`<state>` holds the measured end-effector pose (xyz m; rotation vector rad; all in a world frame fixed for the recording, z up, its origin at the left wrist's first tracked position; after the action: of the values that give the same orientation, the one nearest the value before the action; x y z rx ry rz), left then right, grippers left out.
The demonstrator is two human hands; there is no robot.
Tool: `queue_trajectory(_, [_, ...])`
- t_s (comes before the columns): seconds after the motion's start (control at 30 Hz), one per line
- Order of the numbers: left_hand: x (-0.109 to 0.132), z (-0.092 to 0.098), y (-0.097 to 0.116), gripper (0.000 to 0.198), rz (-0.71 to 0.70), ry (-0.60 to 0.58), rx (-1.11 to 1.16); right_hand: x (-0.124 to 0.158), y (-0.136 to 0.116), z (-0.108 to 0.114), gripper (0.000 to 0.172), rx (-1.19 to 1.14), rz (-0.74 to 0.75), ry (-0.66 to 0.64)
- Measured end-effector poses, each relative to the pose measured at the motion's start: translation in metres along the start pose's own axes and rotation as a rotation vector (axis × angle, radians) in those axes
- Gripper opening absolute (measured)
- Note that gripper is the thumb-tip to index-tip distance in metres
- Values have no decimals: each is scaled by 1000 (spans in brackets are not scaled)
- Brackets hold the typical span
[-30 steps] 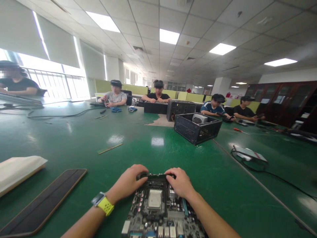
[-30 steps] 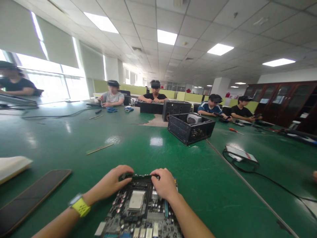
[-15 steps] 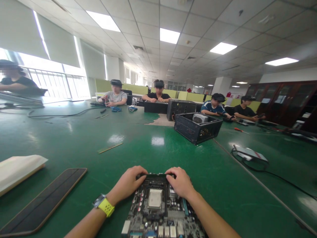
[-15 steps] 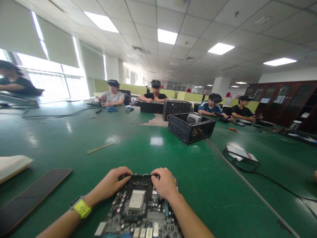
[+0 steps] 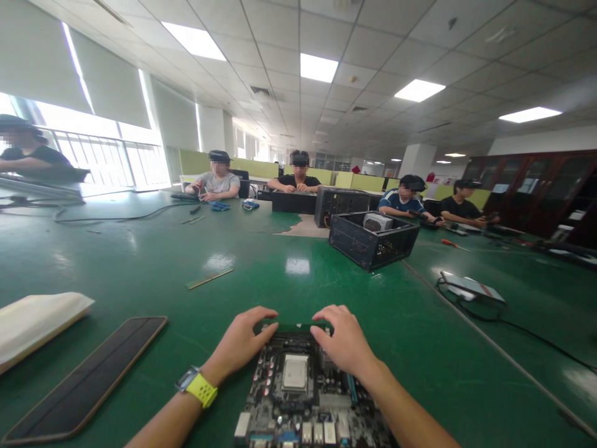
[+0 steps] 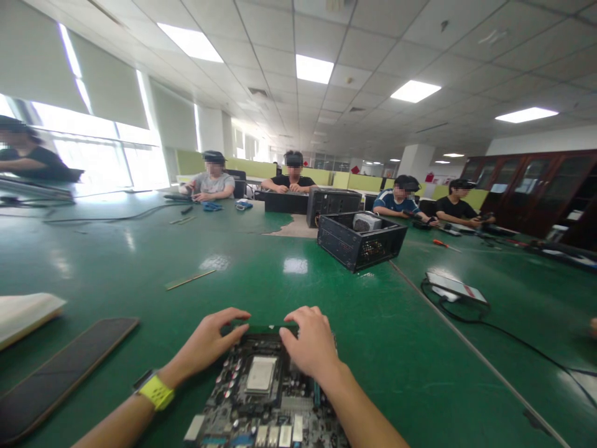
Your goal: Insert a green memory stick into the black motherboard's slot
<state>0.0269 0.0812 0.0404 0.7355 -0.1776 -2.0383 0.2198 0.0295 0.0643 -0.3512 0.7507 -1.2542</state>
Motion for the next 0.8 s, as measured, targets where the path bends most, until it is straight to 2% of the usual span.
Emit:
queue_trajectory(0.07, [0,8,-5,25,25,68,-30,14,-31,-9,25,52,51,-81])
queue_trajectory(0.17, [1,16,-13,25,61,120,-123,40,-67,-47,49,181,103,-290])
queue_trajectory(0.23, [3,18,-19,27,85,109,-186,52,-76,-76,56,274,97,-423])
queue_trajectory(0.3, [4,19,-22,28,111,83,-221,59,-77,-97,51,329,121,-497])
queue_trajectory(0.37, [5,18,-23,29,134,63,-231,59,-75,-107,38,350,170,-508])
queue_trajectory(0.47, [6,18,-24,29,159,53,-232,57,-73,-106,27,343,215,-482])
queue_trajectory(0.53, [5,17,-24,28,164,48,-230,56,-73,-104,33,340,222,-456])
queue_trajectory(0.67, [5,13,-23,28,160,36,-220,57,-80,-103,66,339,194,-357])
queue_trajectory(0.73, [5,12,-22,28,155,31,-212,59,-86,-105,66,313,203,-315])
queue_trajectory(0.8, [5,11,-22,28,152,30,-209,61,-91,-110,57,303,221,-302])
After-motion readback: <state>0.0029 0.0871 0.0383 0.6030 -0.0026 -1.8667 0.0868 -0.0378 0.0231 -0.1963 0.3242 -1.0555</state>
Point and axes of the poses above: each hand's wrist, its own x-axis away from the middle knuckle, its own z-axis out of the back of the hand, y = z × x, the point moved 7 cm from there along -x, towards the middle knuckle, and after that the axes turned 11 degrees about -x, right-handed, at the moved point
